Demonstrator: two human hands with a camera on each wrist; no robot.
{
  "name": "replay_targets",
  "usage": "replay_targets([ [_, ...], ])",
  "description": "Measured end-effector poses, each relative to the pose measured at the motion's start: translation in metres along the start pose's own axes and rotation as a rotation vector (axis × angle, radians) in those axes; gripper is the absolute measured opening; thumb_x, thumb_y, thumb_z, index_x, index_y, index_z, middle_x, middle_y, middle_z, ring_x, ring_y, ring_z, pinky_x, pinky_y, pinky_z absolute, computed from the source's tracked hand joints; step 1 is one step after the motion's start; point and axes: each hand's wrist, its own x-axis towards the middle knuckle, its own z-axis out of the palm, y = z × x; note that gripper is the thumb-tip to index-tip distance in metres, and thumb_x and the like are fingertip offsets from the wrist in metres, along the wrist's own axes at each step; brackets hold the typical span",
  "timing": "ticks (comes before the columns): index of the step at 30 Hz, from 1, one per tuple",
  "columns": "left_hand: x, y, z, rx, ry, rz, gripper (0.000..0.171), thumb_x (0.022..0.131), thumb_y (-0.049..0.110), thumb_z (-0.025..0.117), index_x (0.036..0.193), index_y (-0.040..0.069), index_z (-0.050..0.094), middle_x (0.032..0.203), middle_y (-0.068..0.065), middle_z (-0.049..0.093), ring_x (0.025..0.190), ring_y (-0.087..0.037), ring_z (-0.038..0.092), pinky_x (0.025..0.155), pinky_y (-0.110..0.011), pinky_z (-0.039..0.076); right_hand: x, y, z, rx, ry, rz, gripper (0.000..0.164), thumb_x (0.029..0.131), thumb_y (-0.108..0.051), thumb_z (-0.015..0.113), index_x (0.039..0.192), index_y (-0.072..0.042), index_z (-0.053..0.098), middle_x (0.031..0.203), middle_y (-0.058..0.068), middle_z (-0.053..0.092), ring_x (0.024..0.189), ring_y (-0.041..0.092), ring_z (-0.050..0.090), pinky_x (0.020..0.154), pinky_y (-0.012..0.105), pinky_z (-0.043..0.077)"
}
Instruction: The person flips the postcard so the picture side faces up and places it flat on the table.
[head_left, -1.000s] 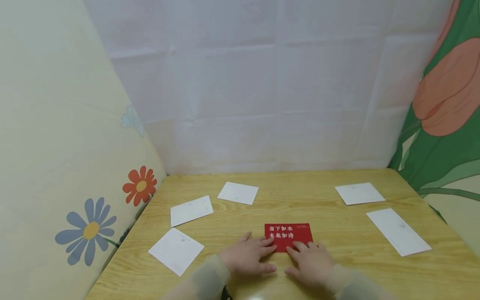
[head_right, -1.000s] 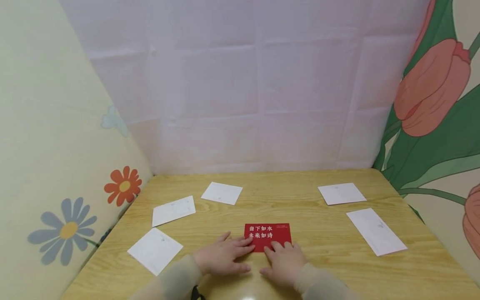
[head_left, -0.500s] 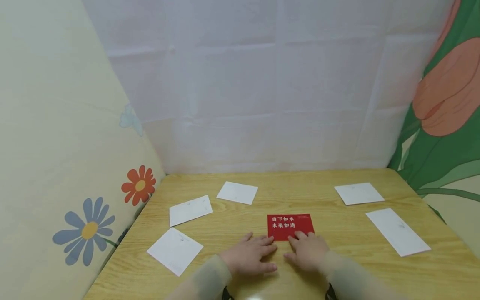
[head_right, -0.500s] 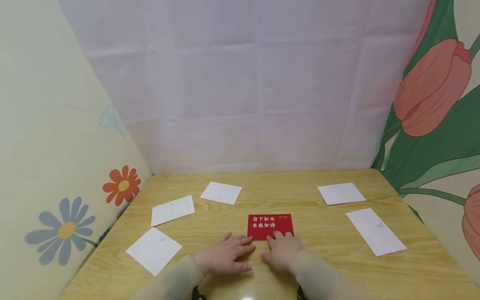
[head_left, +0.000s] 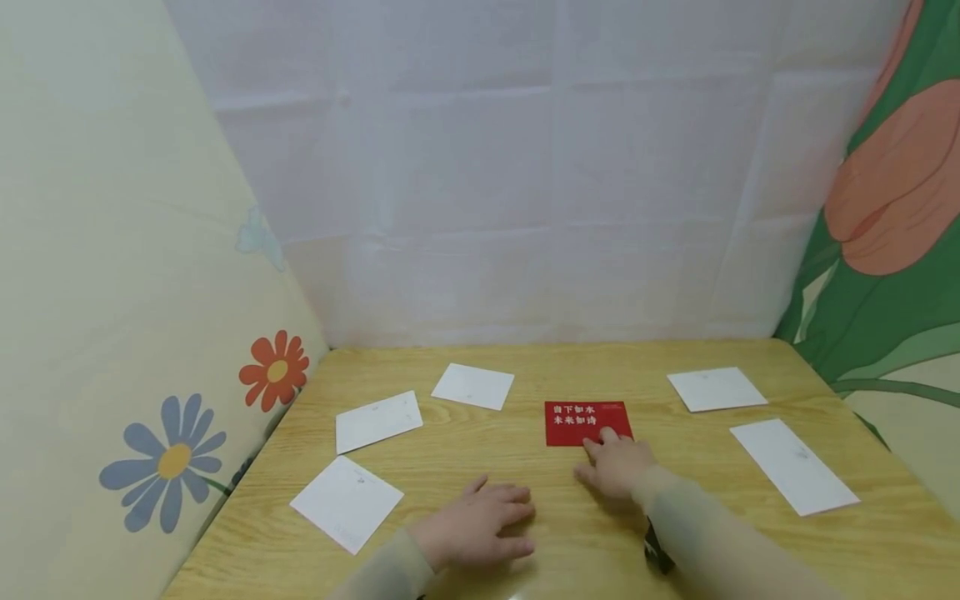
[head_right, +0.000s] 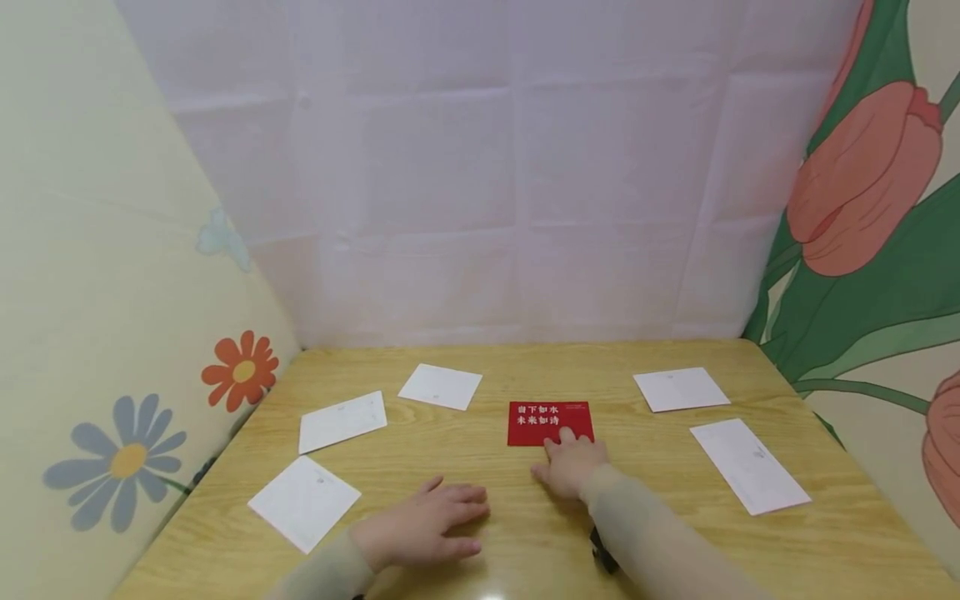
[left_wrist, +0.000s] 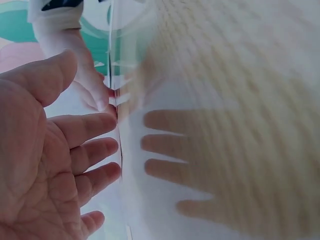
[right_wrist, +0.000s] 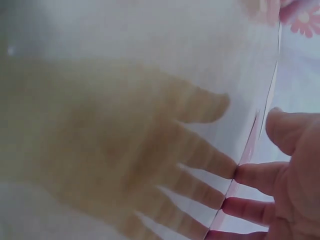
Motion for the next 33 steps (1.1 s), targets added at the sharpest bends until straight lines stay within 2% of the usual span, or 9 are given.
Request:
replay_targets([
  [5,-0.018,-0.006,-0.004,-0.037,0.018,-0.024,0.058,0.094,0.056,0.049,0.136,0.017,0.056,0.146,-0.004,0.045,0.135,-0.02,0.039,0.109,-0.059,0.02,0.015,0.007,-0.005,0.023,-0.015,0.039,0.059,0.095,-0.049,0.052,0.14,-0.01,0.051,0.123,0.015,0.049,0.111,0.034,0.053,0.093,0.057,0.038],
  [10,-0.045,-0.016,-0.008,-0.093,0.066,-0.093,0.064,0.093,0.055,0.052,0.134,0.005,0.056,0.144,-0.015,0.046,0.133,-0.03,0.041,0.107,-0.063,0.019,0.028,0.011,-0.01,0.048,-0.026,0.061,0.06,0.096,-0.049,0.05,0.142,-0.009,0.048,0.126,0.015,0.048,0.114,0.035,0.051,0.094,0.058,0.038],
  [14,-0.068,-0.032,-0.01,-0.122,0.126,-0.209,0.067,0.092,0.052,0.055,0.132,-0.002,0.055,0.14,-0.021,0.048,0.13,-0.038,0.042,0.105,-0.066,0.018,0.035,0.015,-0.013,0.048,-0.027,0.077,0.061,0.097,-0.049,0.048,0.142,-0.009,0.047,0.127,0.016,0.047,0.116,0.038,0.05,0.094,0.06,0.037],
  [16,-0.078,-0.04,-0.011,-0.117,0.158,-0.297,0.065,0.092,0.051,0.056,0.13,-0.002,0.057,0.139,-0.02,0.05,0.129,-0.037,0.044,0.106,-0.066,0.017,0.037,0.016,-0.015,0.054,-0.025,0.083,0.06,0.098,-0.049,0.046,0.143,-0.008,0.046,0.13,0.018,0.045,0.119,0.04,0.048,0.095,0.062,0.035],
  [20,-0.098,-0.06,-0.013,-0.091,0.227,-0.456,0.049,0.094,0.037,0.059,0.125,-0.001,0.062,0.133,-0.019,0.055,0.127,-0.037,0.047,0.105,-0.067,0.017,0.042,0.017,-0.017,0.076,-0.025,0.096,0.06,0.098,-0.047,0.045,0.143,-0.007,0.045,0.136,0.021,0.042,0.124,0.044,0.043,0.098,0.064,0.032],
  [23,-0.113,-0.075,-0.015,-0.048,0.218,-0.553,0.036,0.096,0.027,0.057,0.12,0.002,0.065,0.129,-0.019,0.058,0.123,-0.039,0.049,0.103,-0.069,0.017,0.045,0.019,-0.018,0.09,-0.022,0.105,0.062,0.098,-0.048,0.045,0.144,-0.006,0.044,0.141,0.022,0.039,0.129,0.045,0.039,0.1,0.065,0.029],
  [25,-0.122,-0.086,-0.017,-0.036,0.184,-0.603,0.033,0.096,0.025,0.055,0.117,0.002,0.066,0.127,-0.02,0.059,0.122,-0.041,0.05,0.101,-0.072,0.017,0.048,0.021,-0.019,0.088,-0.014,0.102,0.063,0.098,-0.049,0.045,0.143,-0.005,0.044,0.142,0.022,0.04,0.129,0.045,0.039,0.1,0.065,0.029],
  [29,-0.137,-0.106,-0.015,-0.045,0.104,-0.653,0.041,0.096,0.034,0.054,0.116,0.001,0.068,0.127,-0.021,0.059,0.121,-0.042,0.049,0.098,-0.076,0.014,0.052,0.026,-0.022,0.078,0.01,0.085,0.061,0.098,-0.048,0.045,0.139,-0.003,0.049,0.142,0.021,0.042,0.13,0.043,0.038,0.1,0.064,0.03],
  [33,-0.143,-0.116,-0.012,-0.105,0.053,-0.68,0.054,0.094,0.046,0.053,0.121,0.001,0.065,0.13,-0.022,0.056,0.124,-0.045,0.046,0.097,-0.077,0.009,0.055,0.032,-0.023,0.065,0.013,0.065,0.059,0.1,-0.046,0.042,0.137,-0.002,0.05,0.143,0.022,0.042,0.132,0.044,0.035,0.104,0.061,0.029],
])
